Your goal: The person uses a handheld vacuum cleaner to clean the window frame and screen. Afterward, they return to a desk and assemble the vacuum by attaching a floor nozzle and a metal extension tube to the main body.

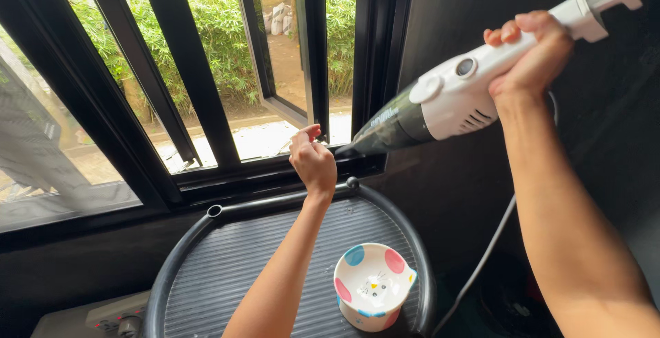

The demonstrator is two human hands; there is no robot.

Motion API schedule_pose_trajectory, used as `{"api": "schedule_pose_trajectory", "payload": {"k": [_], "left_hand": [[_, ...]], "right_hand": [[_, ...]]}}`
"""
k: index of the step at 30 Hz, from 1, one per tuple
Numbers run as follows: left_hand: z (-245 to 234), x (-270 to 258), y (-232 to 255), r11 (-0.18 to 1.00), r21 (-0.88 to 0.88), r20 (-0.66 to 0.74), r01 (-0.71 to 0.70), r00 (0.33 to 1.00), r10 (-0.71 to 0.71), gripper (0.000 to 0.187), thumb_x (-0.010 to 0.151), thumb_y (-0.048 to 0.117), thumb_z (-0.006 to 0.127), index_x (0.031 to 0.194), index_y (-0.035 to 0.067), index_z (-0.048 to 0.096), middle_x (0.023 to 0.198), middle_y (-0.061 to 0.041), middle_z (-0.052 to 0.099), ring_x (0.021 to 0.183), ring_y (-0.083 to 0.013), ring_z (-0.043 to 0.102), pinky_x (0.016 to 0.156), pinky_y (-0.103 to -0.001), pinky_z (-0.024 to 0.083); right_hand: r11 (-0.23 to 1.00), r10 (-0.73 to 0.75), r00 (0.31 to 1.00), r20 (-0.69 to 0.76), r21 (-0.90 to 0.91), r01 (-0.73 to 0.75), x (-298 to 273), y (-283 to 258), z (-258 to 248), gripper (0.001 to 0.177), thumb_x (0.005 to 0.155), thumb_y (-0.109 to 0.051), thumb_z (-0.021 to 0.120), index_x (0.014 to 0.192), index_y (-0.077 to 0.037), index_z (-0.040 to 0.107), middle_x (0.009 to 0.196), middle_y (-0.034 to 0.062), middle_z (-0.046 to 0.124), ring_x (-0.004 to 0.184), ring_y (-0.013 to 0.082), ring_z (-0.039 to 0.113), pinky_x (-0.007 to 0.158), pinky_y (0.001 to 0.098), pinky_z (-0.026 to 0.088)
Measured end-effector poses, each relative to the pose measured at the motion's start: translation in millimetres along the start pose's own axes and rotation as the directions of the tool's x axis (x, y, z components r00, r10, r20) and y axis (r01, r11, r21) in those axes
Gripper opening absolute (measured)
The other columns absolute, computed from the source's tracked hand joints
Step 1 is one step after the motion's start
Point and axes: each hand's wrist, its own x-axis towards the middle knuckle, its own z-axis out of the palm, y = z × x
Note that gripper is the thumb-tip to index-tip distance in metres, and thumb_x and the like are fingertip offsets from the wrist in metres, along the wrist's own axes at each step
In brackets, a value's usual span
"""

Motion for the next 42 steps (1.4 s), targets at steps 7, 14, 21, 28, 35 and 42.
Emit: {"api": "schedule_pose_trajectory", "payload": {"k": [7, 14, 21, 28, 35, 42], "left_hand": [[-30, 9, -6, 0.998, 0.054, -0.066, -0.021, 0.998, 0.024, 0.031, 0.085, -0.007, 0.049, 0.107, 0.002, 0.069, 0.105, -0.011, 0.072, 0.104, -0.0292, 0.065, 0.093, -0.044, 0.049], [-54, 21, -12, 0.994, 0.105, -0.096, -0.002, 0.995, 0.012, 0.032, 0.084, -0.008, 0.05, 0.107, 0.002, 0.069, 0.104, -0.011, 0.072, 0.105, -0.0294, 0.063, 0.093, -0.045, 0.046], [-66, 24, -20, 0.989, 0.149, -0.103, -0.021, 0.994, 0.037, 0.032, 0.084, -0.009, 0.05, 0.106, 0.003, 0.07, 0.104, -0.01, 0.072, 0.105, -0.0286, 0.063, 0.095, -0.045, 0.043], [-24, 5, -4, 0.997, 0.078, -0.032, -0.005, 0.999, 0.007, 0.031, 0.085, -0.006, 0.05, 0.107, 0.004, 0.07, 0.104, -0.009, 0.072, 0.103, -0.0268, 0.064, 0.095, -0.043, 0.045], [4, -11, 11, 0.999, 0.022, 0.053, -0.025, 0.998, 0.024, 0.031, 0.086, -0.006, 0.049, 0.105, 0.005, 0.07, 0.104, -0.009, 0.071, 0.103, -0.0259, 0.064, 0.096, -0.043, 0.044], [-23, -1, 1, 0.995, 0.091, -0.017, -0.032, 0.999, 0.034, 0.028, 0.086, -0.006, 0.052, 0.103, 0.004, 0.071, 0.103, -0.01, 0.071, 0.102, -0.0283, 0.064, 0.093, -0.043, 0.046]], "right_hand": [[0.999, 0.039, 0.999, 0.026, 0.013, -0.039, -8, 25, 17, 0.017, 0.073, -0.007, 0.068, 0.078, -0.006, 0.053, 0.064, 0.0079, 0.052, 0.06, 0.0237, 0.056, 0.08, 0.0466, 0.061], [0.984, 0.095, 0.989, 0.115, 0.142, -0.111, -22, 80, 60, 0.013, 0.072, -0.006, 0.066, 0.079, -0.004, 0.055, 0.063, 0.0082, 0.049, 0.057, 0.0235, 0.053, 0.075, 0.0462, 0.057], [0.987, 0.105, 0.988, 0.116, 0.109, -0.118, -37, 94, 85, 0.011, 0.072, -0.005, 0.065, 0.075, -0.004, 0.055, 0.06, 0.0082, 0.05, 0.054, 0.0237, 0.054, 0.073, 0.045, 0.059], [0.999, 0.028, 0.999, 0.025, -0.036, -0.027, -16, 44, 46, 0.011, 0.071, -0.004, 0.064, 0.077, -0.004, 0.055, 0.063, 0.0082, 0.052, 0.057, 0.0234, 0.056, 0.077, 0.0448, 0.061], [0.999, 0.012, 0.999, -0.042, -0.043, -0.014, -12, 28, 28, 0.015, 0.071, -0.003, 0.067, 0.078, -0.006, 0.053, 0.063, 0.0071, 0.052, 0.058, 0.0228, 0.057, 0.078, 0.0454, 0.061], [0.996, 0.08, 0.996, 0.036, 0.04, -0.081, -30, 51, 48, 0.014, 0.07, -0.006, 0.065, 0.079, -0.005, 0.053, 0.063, 0.0066, 0.051, 0.057, 0.0222, 0.056, 0.079, 0.0459, 0.061]]}}
